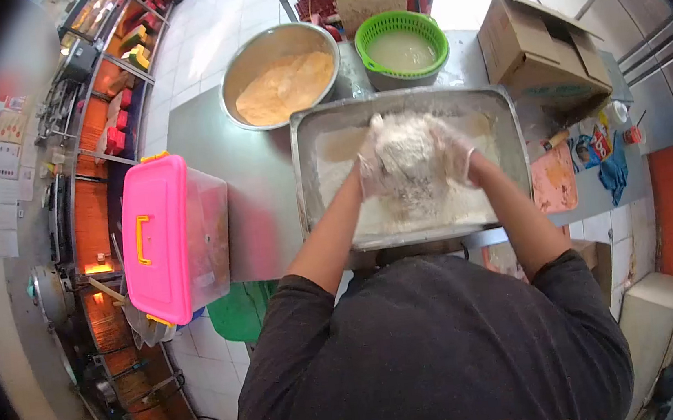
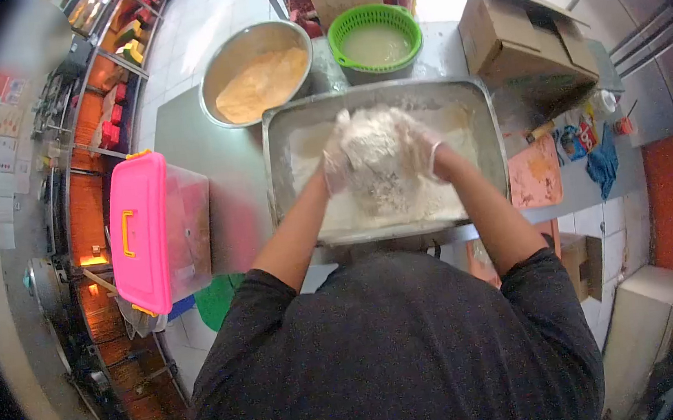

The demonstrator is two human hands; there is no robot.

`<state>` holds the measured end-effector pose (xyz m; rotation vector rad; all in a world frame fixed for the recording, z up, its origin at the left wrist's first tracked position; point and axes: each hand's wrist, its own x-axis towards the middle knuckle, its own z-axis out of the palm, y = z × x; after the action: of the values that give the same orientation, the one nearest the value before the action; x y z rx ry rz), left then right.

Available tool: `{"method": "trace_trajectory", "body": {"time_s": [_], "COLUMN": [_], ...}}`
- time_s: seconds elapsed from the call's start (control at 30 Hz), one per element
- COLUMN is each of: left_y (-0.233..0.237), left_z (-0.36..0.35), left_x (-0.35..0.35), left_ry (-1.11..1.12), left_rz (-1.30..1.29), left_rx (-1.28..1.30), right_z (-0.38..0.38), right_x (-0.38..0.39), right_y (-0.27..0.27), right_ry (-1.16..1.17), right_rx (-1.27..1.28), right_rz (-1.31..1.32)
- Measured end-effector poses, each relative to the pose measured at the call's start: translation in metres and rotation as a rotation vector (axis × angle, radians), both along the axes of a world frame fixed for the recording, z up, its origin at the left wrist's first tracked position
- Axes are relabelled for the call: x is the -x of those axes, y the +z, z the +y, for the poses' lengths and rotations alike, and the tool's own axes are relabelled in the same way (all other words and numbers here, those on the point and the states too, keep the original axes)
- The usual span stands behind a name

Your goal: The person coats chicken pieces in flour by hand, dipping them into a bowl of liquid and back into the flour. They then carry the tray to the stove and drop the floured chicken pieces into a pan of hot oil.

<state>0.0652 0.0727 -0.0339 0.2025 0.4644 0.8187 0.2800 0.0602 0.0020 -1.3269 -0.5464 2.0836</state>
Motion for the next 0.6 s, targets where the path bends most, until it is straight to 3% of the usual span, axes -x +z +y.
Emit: {"method": "trace_trajectory", "body": {"time_s": [0.07, 0.1, 0.17, 0.2, 0.23, 0.3, 0.47, 0.57, 0.6], "left_y": [-0.010, -0.019, -0.041, -0.050, -0.054, -0.056, -0.046, -0.031, -0.029], "left_z": [0.006, 0.006, -0.006, -0.017, -0.031, -0.059, -0.061, -0.063, -0.065], "left_x": [0.030, 0.045, 0.082, 0.094, 0.095, 0.071, -0.011, 0.011, 0.027], "left_ry": [0.026, 0.026, -0.198, -0.335, -0.386, -0.459, -0.283, -0.043, 0.072], "left_rz": [0.359, 0.557, 0.938, 1.076, 1.027, 0.898, 0.575, 0.535, 0.572], "left_rx": [-0.084, -0.116, -0.152, -0.144, -0.093, 0.032, 0.089, -0.047, -0.119], "right_z": [-0.002, -0.002, -0.001, -0.006, -0.017, -0.032, -0.051, -0.058, -0.052], "right_x": [-0.013, -0.028, -0.063, -0.070, -0.072, -0.053, 0.033, 0.028, 0.013], "right_y": [0.022, 0.006, -0.052, -0.071, -0.087, -0.112, -0.136, 0.035, 0.042], "right_ry": [-0.008, 0.046, 0.210, 0.352, 0.494, 0.467, 0.420, 0.226, 0.213], "right_rx": [-0.113, -0.147, -0.181, -0.114, -0.044, -0.063, -0.113, -0.106, -0.074], "right_rz": [-0.191, -0.310, -0.570, -0.546, -0.520, -0.432, -0.222, -0.227, -0.229]}}
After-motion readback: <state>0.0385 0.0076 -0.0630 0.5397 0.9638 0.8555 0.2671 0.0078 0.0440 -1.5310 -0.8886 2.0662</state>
